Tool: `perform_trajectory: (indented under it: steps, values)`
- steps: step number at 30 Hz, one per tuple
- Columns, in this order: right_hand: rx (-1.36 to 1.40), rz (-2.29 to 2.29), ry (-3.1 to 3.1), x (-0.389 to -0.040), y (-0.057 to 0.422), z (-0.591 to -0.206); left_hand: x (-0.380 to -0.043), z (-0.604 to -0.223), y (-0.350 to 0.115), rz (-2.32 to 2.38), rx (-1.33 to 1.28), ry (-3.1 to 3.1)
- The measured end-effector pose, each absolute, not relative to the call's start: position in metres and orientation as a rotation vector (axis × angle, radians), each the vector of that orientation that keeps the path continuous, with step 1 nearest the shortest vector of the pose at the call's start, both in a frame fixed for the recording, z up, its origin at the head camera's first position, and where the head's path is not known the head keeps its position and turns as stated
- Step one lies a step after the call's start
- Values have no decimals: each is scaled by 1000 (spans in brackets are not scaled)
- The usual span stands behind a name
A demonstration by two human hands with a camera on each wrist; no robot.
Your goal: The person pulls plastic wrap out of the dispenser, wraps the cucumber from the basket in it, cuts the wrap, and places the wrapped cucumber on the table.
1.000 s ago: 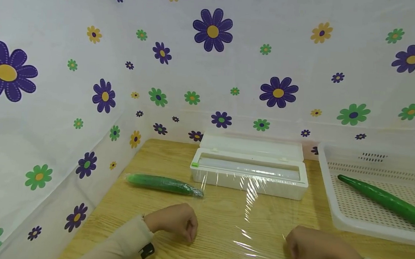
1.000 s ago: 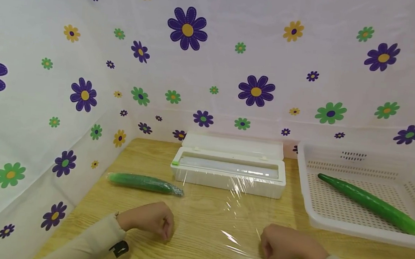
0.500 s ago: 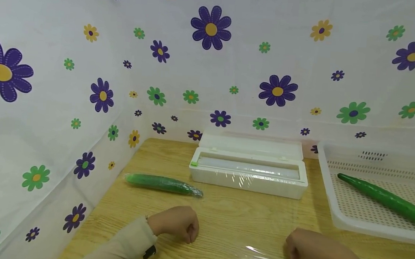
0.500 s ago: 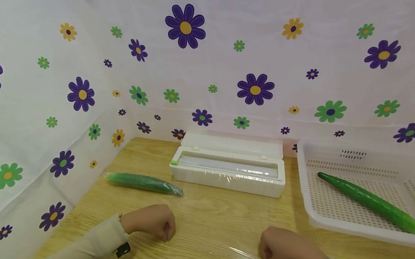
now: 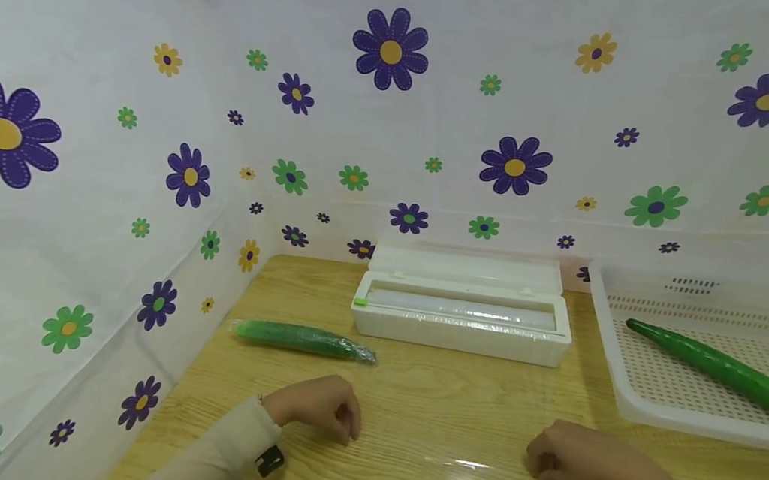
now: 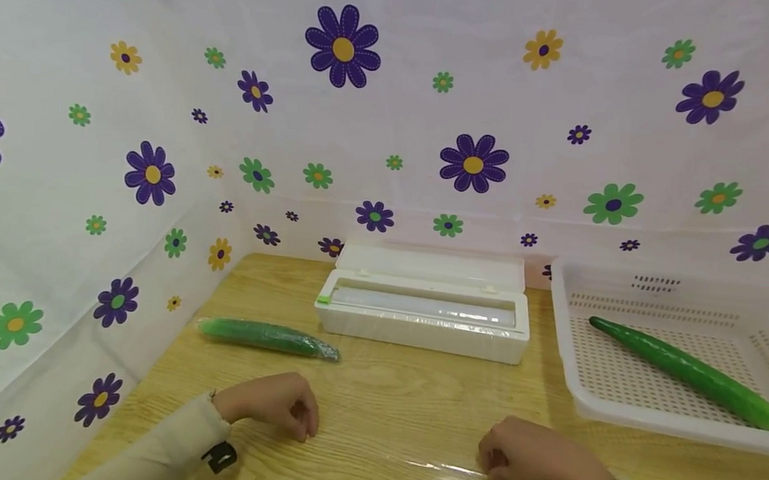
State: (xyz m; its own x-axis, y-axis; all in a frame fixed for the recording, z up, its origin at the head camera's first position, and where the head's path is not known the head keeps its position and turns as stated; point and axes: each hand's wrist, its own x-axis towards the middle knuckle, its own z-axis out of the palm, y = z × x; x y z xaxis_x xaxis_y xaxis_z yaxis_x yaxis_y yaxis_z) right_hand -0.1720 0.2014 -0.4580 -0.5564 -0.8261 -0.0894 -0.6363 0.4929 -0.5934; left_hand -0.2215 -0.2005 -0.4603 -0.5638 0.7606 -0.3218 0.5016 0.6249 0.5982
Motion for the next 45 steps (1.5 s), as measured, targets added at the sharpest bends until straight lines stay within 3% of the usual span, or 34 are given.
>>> perform_trajectory:
  steps: [15,45]
  values:
    - [-1104,-641,2414,-170,200,-459,-218,-460,-194,409,1008,2416]
    - [-1205,-560,2621,-170,200,-453,-213,-463,-191,343,995,2471]
